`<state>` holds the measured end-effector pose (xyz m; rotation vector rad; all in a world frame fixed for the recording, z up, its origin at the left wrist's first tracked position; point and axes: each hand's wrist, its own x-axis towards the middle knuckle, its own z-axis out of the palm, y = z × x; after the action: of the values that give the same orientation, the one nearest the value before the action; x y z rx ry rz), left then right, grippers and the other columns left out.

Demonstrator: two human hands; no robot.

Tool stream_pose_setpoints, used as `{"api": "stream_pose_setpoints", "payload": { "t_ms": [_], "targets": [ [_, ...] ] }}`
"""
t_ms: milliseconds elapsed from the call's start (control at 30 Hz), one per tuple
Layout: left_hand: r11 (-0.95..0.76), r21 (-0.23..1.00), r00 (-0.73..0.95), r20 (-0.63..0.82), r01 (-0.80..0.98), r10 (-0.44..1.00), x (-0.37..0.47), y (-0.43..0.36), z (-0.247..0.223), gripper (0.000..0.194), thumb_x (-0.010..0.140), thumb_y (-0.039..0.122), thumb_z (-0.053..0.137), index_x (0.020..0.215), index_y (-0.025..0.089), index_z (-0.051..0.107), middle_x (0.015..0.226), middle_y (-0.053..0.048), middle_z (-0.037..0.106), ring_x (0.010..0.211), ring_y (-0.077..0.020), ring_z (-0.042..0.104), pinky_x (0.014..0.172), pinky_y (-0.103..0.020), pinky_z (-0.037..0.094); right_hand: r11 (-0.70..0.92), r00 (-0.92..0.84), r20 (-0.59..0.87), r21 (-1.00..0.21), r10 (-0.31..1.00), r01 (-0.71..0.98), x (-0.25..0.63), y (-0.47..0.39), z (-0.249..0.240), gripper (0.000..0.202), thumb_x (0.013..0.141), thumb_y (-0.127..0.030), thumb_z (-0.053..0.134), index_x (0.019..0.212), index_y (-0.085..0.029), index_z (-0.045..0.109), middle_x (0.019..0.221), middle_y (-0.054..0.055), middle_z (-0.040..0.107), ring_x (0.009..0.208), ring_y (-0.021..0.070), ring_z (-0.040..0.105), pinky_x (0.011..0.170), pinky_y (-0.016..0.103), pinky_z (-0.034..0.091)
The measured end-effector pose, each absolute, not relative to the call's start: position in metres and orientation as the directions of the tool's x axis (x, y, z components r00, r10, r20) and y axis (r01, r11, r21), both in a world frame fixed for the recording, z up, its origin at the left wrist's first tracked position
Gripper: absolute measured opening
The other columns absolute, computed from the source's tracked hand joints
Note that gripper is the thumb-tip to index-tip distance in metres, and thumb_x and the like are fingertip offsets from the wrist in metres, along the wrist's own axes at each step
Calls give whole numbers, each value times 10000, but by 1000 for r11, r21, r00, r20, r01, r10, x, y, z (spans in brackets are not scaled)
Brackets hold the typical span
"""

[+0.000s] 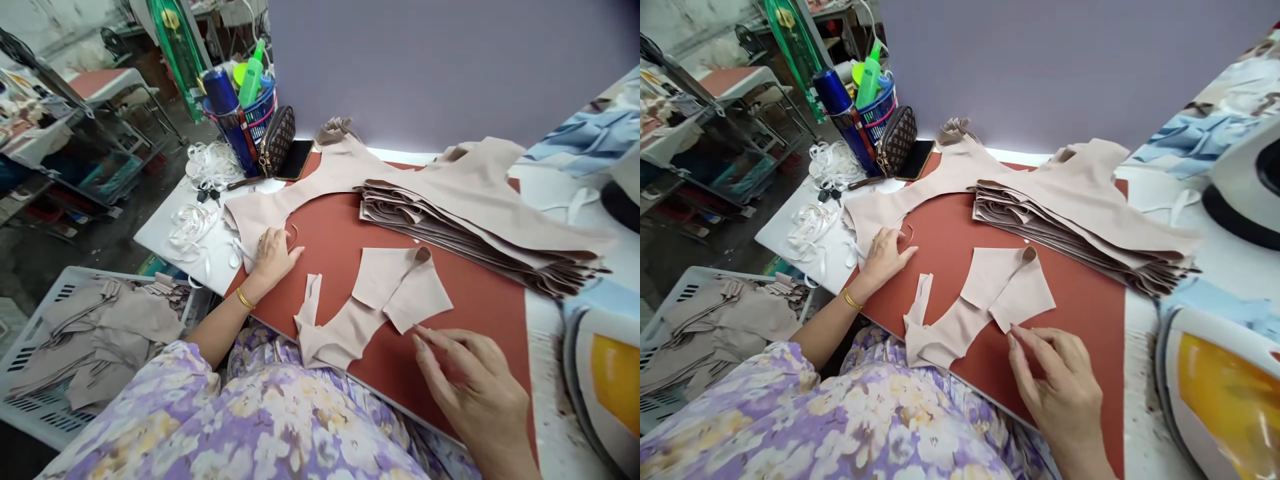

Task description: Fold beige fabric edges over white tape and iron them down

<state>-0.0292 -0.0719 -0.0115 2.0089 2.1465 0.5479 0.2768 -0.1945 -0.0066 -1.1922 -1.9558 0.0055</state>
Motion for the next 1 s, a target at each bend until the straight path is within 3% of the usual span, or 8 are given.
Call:
{"api": "stream_pose_setpoints", "payload": {
  "t_ms": [133, 200, 300, 433, 567, 700, 867, 1000],
  "targets": [
    [-17, 400, -14, 75, 916, 997, -22, -72, -5, 62, 874, 170, 623, 818, 165, 598, 940, -102, 669, 983, -242, 609, 966, -420, 455, 514, -181, 599, -448, 780, 732, 277, -205, -10, 260, 854, -154, 648, 1085, -274, 653, 851, 22, 598, 745, 181, 576, 716, 362, 474],
    [-118, 545, 91, 75, 830, 993, -13, -77, 6, 89, 879, 147, 592, 794, 174, 602, 871, -64, 683, 890, -204, 623, 901, -379, 484, 488, -153, 594, -458, 790, 743, 282, -212, -9, 279, 843, -131, 653, 1086, -269, 659, 849, 23, 599, 746, 178, 578, 714, 360, 479],
    [-186, 805, 291, 18, 563, 957, 11, -83, 30, 73, 878, 225, 596, 855, 173, 642, 824, -28, 692, 741, -143, 620, 721, -285, 500, 438, -87, 588, -486, 804, 757, 290, -220, -5, 284, 815, -91, 666, 1054, -243, 677, 837, 22, 611, 749, 168, 590, 711, 347, 487],
    [-114, 927, 601, -135, 358, 788, 59, -78, 52, 107, 829, 248, 635, 849, 154, 683, 751, -22, 693, 642, -111, 599, 594, -230, 463, 358, 3, 551, -548, 835, 756, 293, -225, 1, 249, 812, -103, 662, 1008, -253, 700, 811, 11, 625, 749, 158, 609, 706, 333, 498],
    [-179, 820, 733, -360, 544, 578, 100, -67, 38, 75, 775, 211, 680, 754, 145, 708, 680, -14, 688, 594, -108, 573, 556, -227, 414, 311, 51, 532, -567, 845, 763, 294, -234, -1, 248, 816, -104, 662, 1007, -259, 696, 810, 11, 632, 756, 156, 608, 717, 333, 500],
    [-311, 607, 613, -386, 731, 689, 112, -66, 13, 102, 745, 147, 651, 655, 155, 698, 696, -34, 708, 671, -150, 612, 611, -264, 409, 252, 99, 519, -563, 849, 787, 303, -246, -7, 246, 821, -107, 666, 1018, -252, 687, 817, 14, 635, 762, 150, 605, 726, 331, 497],
    [-338, 595, 621, -369, 730, 691, 107, -73, 5, 116, 749, 174, 640, 656, 176, 709, 681, -23, 706, 659, -157, 610, 621, -279, 403, 187, 141, 503, -546, 853, 816, 316, -256, -3, 215, 835, -143, 662, 1001, -275, 692, 810, 11, 649, 741, 153, 616, 723, 341, 504],
    [-320, 601, 617, -388, 732, 685, 105, -75, 6, 115, 753, 193, 644, 662, 181, 713, 680, -18, 710, 644, -149, 602, 618, -277, 402, 199, 94, 546, -453, 832, 869, 328, -256, 14, 325, 819, -121, 671, 1084, -309, 681, 840, 20, 647, 762, 180, 619, 746, 377, 510]
  ]
}}
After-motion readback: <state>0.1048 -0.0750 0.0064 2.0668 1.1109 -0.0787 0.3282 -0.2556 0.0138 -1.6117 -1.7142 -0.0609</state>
